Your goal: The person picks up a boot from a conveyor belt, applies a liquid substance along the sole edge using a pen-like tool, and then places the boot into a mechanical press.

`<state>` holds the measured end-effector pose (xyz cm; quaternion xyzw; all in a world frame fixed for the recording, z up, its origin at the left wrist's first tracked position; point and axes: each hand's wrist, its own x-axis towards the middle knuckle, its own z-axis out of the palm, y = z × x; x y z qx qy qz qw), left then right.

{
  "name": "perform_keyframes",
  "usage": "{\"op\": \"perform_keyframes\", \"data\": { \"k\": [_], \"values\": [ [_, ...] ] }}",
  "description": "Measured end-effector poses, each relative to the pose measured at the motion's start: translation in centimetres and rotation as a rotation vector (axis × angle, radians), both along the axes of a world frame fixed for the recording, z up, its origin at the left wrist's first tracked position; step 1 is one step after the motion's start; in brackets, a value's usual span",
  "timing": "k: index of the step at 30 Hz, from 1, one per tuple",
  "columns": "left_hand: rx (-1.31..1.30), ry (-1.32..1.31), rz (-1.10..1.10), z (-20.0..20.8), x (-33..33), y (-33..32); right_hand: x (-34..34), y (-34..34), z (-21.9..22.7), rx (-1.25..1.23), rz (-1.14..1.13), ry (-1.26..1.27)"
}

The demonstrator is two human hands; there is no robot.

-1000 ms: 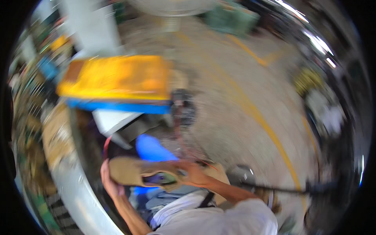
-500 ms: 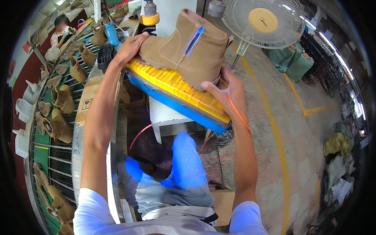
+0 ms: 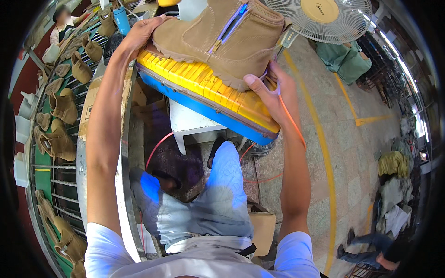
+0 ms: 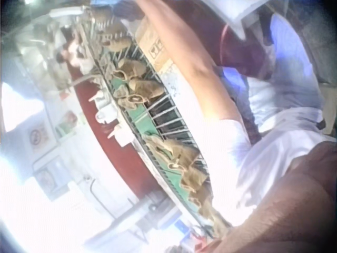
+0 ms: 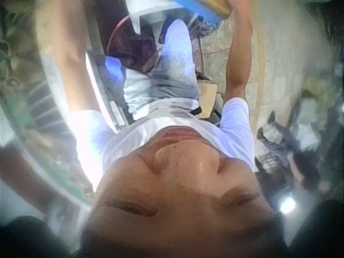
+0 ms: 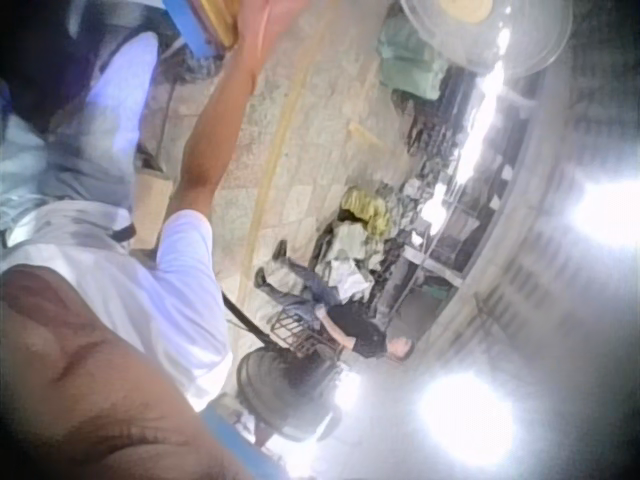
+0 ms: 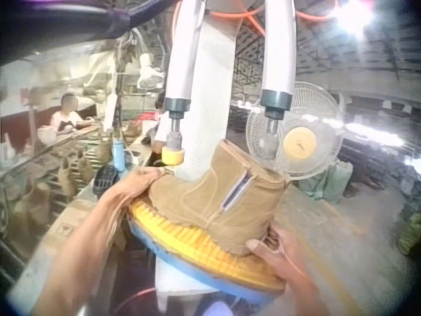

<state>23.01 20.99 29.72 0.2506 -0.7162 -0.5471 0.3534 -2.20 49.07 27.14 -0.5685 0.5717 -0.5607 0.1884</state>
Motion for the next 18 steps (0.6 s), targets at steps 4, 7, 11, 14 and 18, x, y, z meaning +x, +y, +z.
{"op": "perform_keyframes", "data": {
  "k": [4, 7, 11, 14, 18],
  "values": [
    [0.020, -0.018, 0.017, 0.2, 0.0, 0.4, 0.1, 0.3, 0.5, 0.006, 0.007, 0.014],
    [0.067, -0.042, 0.025, 0.4, 0.7, 0.5, 0.0, 0.1, 0.2, 0.004, 0.032, -0.008],
    [0.083, -0.042, 0.061, 0.9, 1.0, 2.0, -0.6, 0.2, 0.0, 0.049, 0.049, 0.067],
    [-0.006, -0.090, 0.168, 0.7, 1.5, 2.7, -1.9, 0.1, 0.0, 0.069, 0.060, 0.102],
    [-0.106, -0.029, 0.261, -0.5, 2.9, 5.1, -2.7, 0.1, -1.3, -0.085, -0.007, 0.072]
  ]
}}
